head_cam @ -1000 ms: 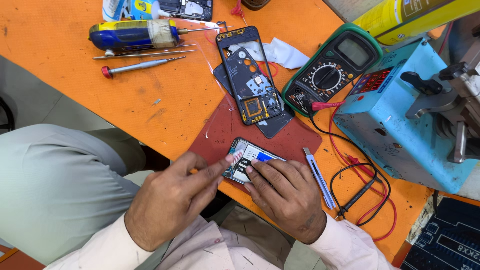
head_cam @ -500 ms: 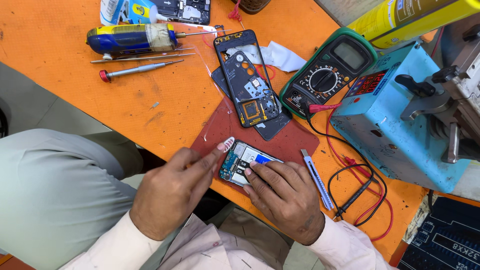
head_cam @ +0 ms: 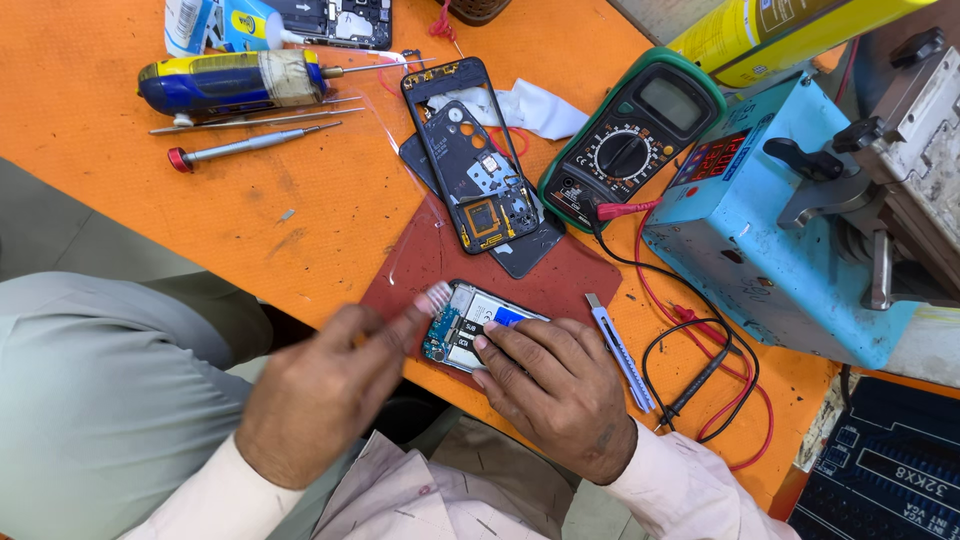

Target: The person cleans and handles internal components of a disassembled mobile phone using a toothbrush and their hands, including the motherboard and chassis, while seated at a workbench.

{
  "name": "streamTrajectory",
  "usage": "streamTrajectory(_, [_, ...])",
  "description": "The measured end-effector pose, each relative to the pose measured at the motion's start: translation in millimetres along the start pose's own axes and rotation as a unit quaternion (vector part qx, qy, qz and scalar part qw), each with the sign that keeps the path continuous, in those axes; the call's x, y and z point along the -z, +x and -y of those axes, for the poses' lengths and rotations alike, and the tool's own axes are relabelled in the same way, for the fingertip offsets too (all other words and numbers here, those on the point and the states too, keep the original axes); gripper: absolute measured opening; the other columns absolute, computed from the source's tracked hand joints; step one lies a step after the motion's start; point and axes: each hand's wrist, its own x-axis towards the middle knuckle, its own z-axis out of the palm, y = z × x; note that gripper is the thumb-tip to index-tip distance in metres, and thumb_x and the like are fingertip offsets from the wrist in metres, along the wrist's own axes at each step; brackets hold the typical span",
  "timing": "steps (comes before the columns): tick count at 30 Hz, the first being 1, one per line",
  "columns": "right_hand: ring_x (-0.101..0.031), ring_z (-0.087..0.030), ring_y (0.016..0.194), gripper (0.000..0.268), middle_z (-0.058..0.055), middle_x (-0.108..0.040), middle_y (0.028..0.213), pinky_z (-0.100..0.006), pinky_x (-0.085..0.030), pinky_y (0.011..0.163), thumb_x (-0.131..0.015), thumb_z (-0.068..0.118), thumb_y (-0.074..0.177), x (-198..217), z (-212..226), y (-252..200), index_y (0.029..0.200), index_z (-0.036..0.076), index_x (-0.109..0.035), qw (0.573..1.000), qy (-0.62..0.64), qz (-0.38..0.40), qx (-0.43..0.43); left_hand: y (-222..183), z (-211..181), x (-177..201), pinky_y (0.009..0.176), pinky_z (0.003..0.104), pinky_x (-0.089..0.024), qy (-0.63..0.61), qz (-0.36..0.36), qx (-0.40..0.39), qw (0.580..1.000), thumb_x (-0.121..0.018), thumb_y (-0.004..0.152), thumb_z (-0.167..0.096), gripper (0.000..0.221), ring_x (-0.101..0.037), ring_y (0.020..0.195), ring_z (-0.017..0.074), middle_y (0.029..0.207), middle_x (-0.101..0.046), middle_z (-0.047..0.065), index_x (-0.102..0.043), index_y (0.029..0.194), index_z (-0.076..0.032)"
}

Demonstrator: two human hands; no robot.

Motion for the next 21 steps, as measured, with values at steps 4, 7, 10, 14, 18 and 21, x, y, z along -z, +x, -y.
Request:
streamTrajectory(4, [-0.066, -0.023, 0.106, 0.029, -0.006, -0.072, 0.116, -0.042, -0.05, 0.089, -0.081, 0.022, 0.088, -0.2, 0.9, 0.7, 0.111, 0.005, -0.076, 1.0, -0.003, -0.004, -0.002, -1.0, -0.9, 3.5, 0.055, 0.037, -0.056, -0.076, -0.012, -0.006, 0.997, -0.073, 0.087, -0.014, 0.041, -0.066, 0.06, 0.0224, 0.083, -0.061, 0.006, -0.072, 0.127, -0.015])
streamTrajectory(7, [-0.066, -0.023, 0.106, 0.028, -0.006, -0.072, 0.116, -0.041, -0.05, 0.089, -0.081, 0.02, 0.088, -0.8, 0.3, 0.3, 0.111, 0.005, -0.076, 1.0, 0.001, -0.006, -0.003, -0.5, -1.3, -2.4, 0.051, 0.038, -0.055, -0.024, 0.026, -0.023, 0.999, -0.075, 0.082, -0.015, 0.044, -0.065, 0.057, 0.0252, 0.081, -0.061, 0.007, -0.073, 0.126, -0.017])
streamTrajectory(10, [-0.066, -0.022, 0.105, 0.029, -0.006, -0.072, 0.116, -0.041, -0.05, 0.089, -0.082, 0.021, 0.088, -0.6, 0.2, -0.6, 0.111, 0.005, -0.076, 1.0, -0.004, -0.003, -0.003, -2.0, 3.5, 3.3, 0.054, 0.036, -0.055, -0.023, -0.03, -0.019, 0.999, -0.073, 0.086, -0.014, 0.039, -0.065, 0.059, 0.0219, 0.087, -0.061, 0.006, -0.071, 0.125, -0.016])
streamTrajectory(14, [-0.066, -0.022, 0.105, 0.028, -0.005, -0.072, 0.115, -0.041, -0.05, 0.089, -0.082, 0.021, 0.088, -1.3, 0.1, -0.9, 0.111, 0.006, -0.076, 1.0, -0.01, -0.013, -0.005, 2.0, 1.3, 9.1, 0.049, 0.037, -0.054, 0.051, 0.02, -0.069, 0.996, -0.073, 0.082, -0.018, 0.046, -0.064, 0.053, 0.0212, 0.077, -0.058, 0.003, -0.07, 0.129, -0.02])
streamTrajectory(18, [-0.066, -0.023, 0.106, 0.029, -0.007, -0.072, 0.114, -0.041, -0.05, 0.09, -0.083, 0.021, 0.088, 0.0, -1.1, -1.7, 0.111, 0.005, -0.075, 1.0, -0.006, -0.018, 0.005, 13.9, 16.5, 28.2, 0.053, 0.036, -0.054, 0.191, 0.056, -0.099, 0.975, -0.07, 0.082, -0.016, 0.048, -0.066, 0.065, 0.0206, 0.093, -0.064, 0.004, -0.066, 0.13, -0.014])
streamTrajectory(21, [-0.068, -0.024, 0.104, 0.031, -0.008, -0.072, 0.113, -0.042, -0.051, 0.089, -0.084, 0.019, 0.086, 5.1, -4.3, -0.4, 0.11, 0.003, -0.074, 0.999, 0.023, -0.024, -0.002, 37.8, 38.2, 42.5, 0.074, 0.031, -0.055, 0.306, 0.158, -0.167, 0.924, -0.068, 0.08, -0.022, 0.064, -0.066, 0.089, 0.0172, 0.096, -0.06, -0.001, -0.06, 0.144, -0.018])
